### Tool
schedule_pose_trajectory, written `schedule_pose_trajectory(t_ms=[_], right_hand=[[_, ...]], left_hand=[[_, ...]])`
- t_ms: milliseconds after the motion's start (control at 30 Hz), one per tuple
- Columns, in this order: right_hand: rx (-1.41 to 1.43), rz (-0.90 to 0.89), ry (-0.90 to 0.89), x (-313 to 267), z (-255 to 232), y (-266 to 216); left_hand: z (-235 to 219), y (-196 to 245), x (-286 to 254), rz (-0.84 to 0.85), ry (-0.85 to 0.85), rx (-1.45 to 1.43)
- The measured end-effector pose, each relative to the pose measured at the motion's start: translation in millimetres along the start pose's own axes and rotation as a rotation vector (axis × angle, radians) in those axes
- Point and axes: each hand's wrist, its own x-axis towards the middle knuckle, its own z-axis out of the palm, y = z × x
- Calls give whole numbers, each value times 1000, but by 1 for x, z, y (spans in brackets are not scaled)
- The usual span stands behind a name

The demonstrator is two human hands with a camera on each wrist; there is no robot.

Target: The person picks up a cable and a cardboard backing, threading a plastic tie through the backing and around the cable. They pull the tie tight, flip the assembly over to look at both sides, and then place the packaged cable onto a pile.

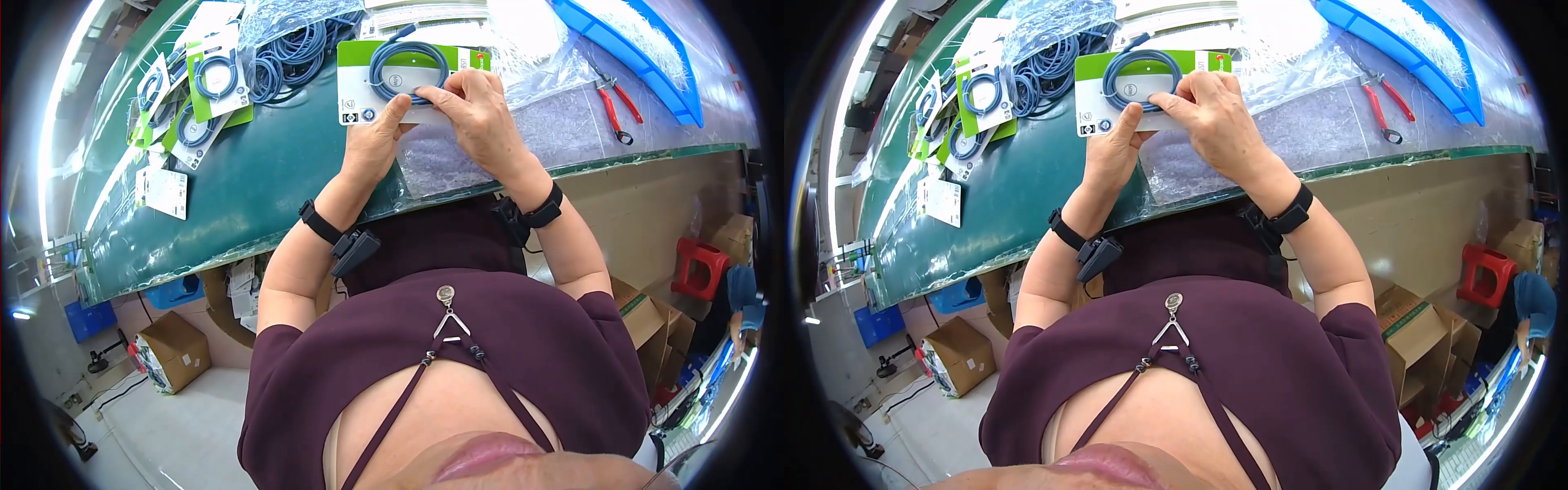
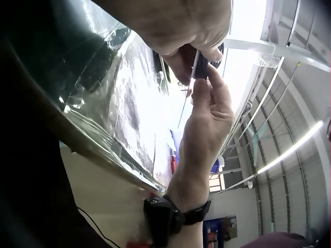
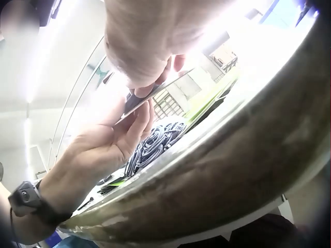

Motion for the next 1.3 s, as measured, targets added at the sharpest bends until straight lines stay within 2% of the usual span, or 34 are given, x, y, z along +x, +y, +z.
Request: schedule_pose_trajectory(t_ms=[200, 267, 333, 400, 533, 633, 667, 767, 933, 1033, 1167, 1300], right_hand=[[58, 9, -34, -2, 4, 0], [125, -4, 19, 1, 3, -2], [142, -7, 43, 2, -9, 7], [356, 339, 229, 2, -26, 29], [105, 455, 187, -9, -47, 82], [-29, 187, -90, -8, -38, 87], [-28, 189, -93, -7, -35, 87], [-73, 46, -245, 2, -22, 84], [-197, -87, -292, 17, 0, 85], [-264, -329, -416, 26, 5, 92], [-222, -402, -411, 29, 7, 103], [-191, -418, -452, 35, 2, 100]], left_hand=[[2, -1, -2, 73, 74, -37], [4, -4, -1, 77, 76, -49], [4, 1, 1, 119, 162, -74], [-6, 8, 6, 134, 202, -90], [-21, 22, 16, 213, 230, -69], [-19, 24, 16, 232, 266, -60], [-20, 21, 16, 220, 266, -58], [-23, 19, 16, 200, 271, -47], [-23, 18, 15, 191, 262, -68], [-26, 19, 15, 188, 256, -72], [-33, 23, 18, 186, 268, -120], [-35, 18, 19, 107, 247, -189]])
